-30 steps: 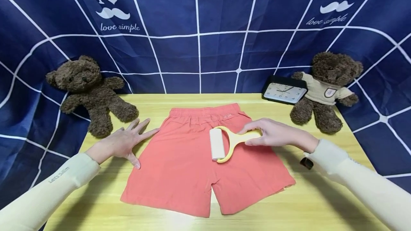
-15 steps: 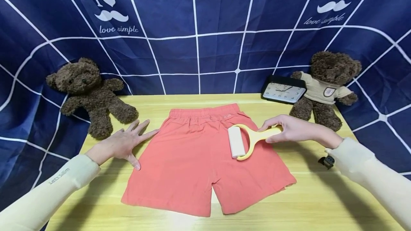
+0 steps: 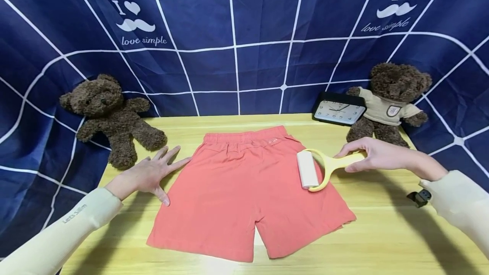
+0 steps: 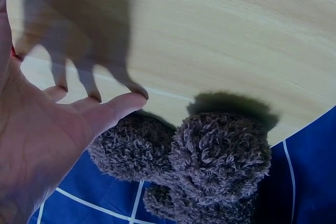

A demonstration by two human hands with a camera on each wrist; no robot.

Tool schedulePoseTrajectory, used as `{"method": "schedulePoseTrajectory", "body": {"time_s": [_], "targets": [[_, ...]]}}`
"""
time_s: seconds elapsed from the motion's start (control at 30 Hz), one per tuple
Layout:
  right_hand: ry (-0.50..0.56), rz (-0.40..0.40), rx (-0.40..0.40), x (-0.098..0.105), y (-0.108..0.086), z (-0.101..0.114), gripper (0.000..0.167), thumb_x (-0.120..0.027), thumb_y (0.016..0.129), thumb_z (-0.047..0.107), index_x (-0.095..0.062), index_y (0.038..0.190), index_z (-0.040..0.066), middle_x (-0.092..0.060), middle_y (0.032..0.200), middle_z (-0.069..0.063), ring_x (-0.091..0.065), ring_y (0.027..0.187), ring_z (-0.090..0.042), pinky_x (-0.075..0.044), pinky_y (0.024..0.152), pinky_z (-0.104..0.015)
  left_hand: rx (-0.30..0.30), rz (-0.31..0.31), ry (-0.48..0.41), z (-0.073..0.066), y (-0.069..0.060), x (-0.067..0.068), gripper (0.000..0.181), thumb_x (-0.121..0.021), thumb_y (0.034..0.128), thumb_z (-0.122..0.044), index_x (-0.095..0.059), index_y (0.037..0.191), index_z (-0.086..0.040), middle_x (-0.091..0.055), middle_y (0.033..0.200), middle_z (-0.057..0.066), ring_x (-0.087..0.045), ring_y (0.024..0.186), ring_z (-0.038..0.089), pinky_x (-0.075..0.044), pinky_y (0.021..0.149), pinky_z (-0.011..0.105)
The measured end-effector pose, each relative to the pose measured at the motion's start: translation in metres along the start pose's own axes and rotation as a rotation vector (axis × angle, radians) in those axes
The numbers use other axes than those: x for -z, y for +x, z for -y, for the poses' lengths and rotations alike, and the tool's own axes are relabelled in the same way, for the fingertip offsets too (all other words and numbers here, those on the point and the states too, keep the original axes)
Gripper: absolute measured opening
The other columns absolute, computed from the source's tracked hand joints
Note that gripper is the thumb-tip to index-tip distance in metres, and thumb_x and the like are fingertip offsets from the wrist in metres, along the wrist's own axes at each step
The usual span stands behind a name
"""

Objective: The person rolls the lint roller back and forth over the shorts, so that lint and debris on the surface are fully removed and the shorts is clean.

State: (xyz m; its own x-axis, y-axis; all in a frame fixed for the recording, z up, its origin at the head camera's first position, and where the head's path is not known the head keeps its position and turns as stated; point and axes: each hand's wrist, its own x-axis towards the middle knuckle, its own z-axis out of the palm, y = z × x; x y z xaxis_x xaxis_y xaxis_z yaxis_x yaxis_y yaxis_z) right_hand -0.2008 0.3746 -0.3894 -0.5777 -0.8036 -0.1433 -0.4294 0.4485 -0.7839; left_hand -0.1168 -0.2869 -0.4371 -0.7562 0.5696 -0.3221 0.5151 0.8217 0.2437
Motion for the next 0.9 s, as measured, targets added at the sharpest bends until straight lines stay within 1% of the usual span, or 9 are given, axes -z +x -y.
{"method": "schedulePoseTrajectory", "body": {"time_s": [0.17,0.37,0.43,0.5,0.57,0.63,0.77,0.9], "targets": [[-0.017,-0.016,-0.003,0.008,-0.016,-0.003,0.035,-0.084,0.094,0.003,-0.079,0.126,0.014,-0.070,0.088,0.008,-0.057,0.070,0.002,-0.053,0.055,-0.026,-0.005,-0.008,0.010,-0.001,0.000,-0.002,0.142,-0.087,0.0582,-0.078,-0.026,0.174,-0.024,-0.012,0.175,0.032,-0.022,0.153,0.067,-0.044,0.093,0.086],[0.013,-0.022,-0.014,0.011,-0.031,-0.012,0.037,-0.083,0.094,-0.002,-0.079,0.128,0.011,-0.069,0.086,0.004,-0.055,0.066,0.003,-0.051,0.050,-0.027,0.007,0.008,0.006,-0.001,-0.002,-0.002,0.142,-0.087,0.0582,-0.077,-0.025,0.174,-0.024,-0.011,0.175,0.032,-0.021,0.153,0.067,-0.042,0.095,0.087],[0.003,-0.035,-0.009,0.012,-0.037,-0.014,0.038,-0.082,0.093,-0.004,-0.079,0.127,0.011,-0.071,0.089,0.002,-0.056,0.069,0.002,-0.051,0.052,-0.027,0.010,0.013,0.005,-0.001,-0.002,-0.001,0.142,-0.087,0.0577,-0.077,-0.025,0.174,-0.024,-0.011,0.175,0.032,-0.020,0.153,0.067,-0.041,0.096,0.088],[-0.027,-0.054,0.002,0.013,-0.043,-0.014,0.038,-0.083,0.092,-0.005,-0.079,0.127,0.012,-0.074,0.096,0.001,-0.060,0.075,0.000,-0.053,0.057,-0.027,0.011,0.014,0.008,-0.001,-0.001,0.001,0.142,-0.087,0.0574,-0.077,-0.025,0.174,-0.024,-0.011,0.175,0.032,-0.020,0.154,0.066,-0.041,0.096,0.087],[-0.059,-0.071,0.012,0.014,-0.050,-0.015,0.039,-0.083,0.092,-0.006,-0.079,0.126,0.013,-0.076,0.105,0.000,-0.062,0.083,-0.004,-0.054,0.065,-0.026,0.004,0.010,0.015,0.000,-0.001,0.001,0.142,-0.087,0.0572,-0.077,-0.025,0.174,-0.024,-0.012,0.175,0.032,-0.021,0.153,0.067,-0.042,0.095,0.087],[-0.085,-0.090,0.012,0.014,-0.058,-0.015,0.040,-0.083,0.091,-0.006,-0.079,0.126,0.014,-0.077,0.111,-0.001,-0.064,0.088,-0.006,-0.054,0.069,-0.025,-0.005,0.004,0.021,0.000,0.000,0.001,0.142,-0.087,0.0569,-0.077,-0.025,0.174,-0.023,-0.013,0.174,0.032,-0.021,0.153,0.067,-0.043,0.094,0.086],[-0.115,-0.143,-0.040,0.014,-0.076,-0.015,0.041,-0.084,0.091,-0.005,-0.079,0.125,0.016,-0.076,0.108,0.000,-0.064,0.086,-0.008,-0.052,0.070,-0.025,-0.015,-0.007,0.026,0.002,0.000,0.000,0.142,-0.087,0.0568,-0.078,-0.026,0.173,-0.023,-0.014,0.174,0.033,-0.023,0.152,0.068,-0.045,0.093,0.085],[-0.134,-0.225,-0.101,0.010,-0.094,-0.011,0.041,-0.084,0.090,-0.006,-0.079,0.124,0.017,-0.075,0.104,0.001,-0.062,0.083,-0.010,-0.049,0.068,-0.026,-0.033,-0.031,0.014,0.004,-0.001,-0.001,0.141,-0.087,0.0579,-0.079,-0.028,0.172,-0.022,-0.016,0.173,0.034,-0.023,0.151,0.069,-0.045,0.092,0.086]]}}
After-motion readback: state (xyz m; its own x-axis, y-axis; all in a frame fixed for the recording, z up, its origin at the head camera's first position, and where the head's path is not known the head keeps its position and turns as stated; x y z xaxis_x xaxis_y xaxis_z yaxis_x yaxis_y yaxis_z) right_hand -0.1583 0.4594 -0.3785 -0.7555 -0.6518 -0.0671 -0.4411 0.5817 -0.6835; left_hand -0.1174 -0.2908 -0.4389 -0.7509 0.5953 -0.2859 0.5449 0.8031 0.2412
